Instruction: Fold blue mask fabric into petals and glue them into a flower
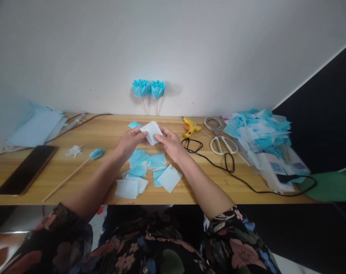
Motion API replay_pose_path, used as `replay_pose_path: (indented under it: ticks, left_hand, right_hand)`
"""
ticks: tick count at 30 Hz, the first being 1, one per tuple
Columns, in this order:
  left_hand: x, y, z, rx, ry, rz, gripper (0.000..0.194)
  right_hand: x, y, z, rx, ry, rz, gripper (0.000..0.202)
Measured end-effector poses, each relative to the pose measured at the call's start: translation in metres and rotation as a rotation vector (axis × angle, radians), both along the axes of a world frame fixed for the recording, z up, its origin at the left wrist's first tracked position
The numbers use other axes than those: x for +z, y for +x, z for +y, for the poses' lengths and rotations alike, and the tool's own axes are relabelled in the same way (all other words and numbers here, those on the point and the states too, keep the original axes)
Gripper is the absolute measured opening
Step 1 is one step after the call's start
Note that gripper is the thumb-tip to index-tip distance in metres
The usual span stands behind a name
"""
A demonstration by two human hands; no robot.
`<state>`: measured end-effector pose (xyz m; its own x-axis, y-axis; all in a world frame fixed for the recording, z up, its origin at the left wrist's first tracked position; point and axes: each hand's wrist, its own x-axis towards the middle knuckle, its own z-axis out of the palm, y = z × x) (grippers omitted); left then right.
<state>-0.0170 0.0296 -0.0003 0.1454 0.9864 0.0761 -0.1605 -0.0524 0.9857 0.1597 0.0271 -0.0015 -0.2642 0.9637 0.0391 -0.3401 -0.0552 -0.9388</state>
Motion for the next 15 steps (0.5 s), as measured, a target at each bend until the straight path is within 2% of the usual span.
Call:
replay_pose_path:
  ticks: [3,6,10,15]
  left_hand:
    - [0.0041,0.0017,-0.0031,-0.037,0.019,0.084,0.033]
    - [0.0057,0.0025,-0.0053,-0.063,0.027,0.109,0.034]
    - [0.0041,-0.0001,-0.0036,-0.009,0.064,0.165,0.029]
    - [0.0040,-0.0018,-0.0006,0.058,0.053,0.147,0.028]
  right_hand:
    - [0.0004,0.0019,-0.0004,0.001,0.019,-0.046,0.054]
    - [-0.0006,0.0025,0.0000,-0.068,0.025,-0.106,0.059]
    - [-0.0013,0.0011,0.0011,-0.180,0.057,-0.163,0.049]
    - [-0.0018,0.0001,0.0015,-0.207,0.074,-0.151,0.038]
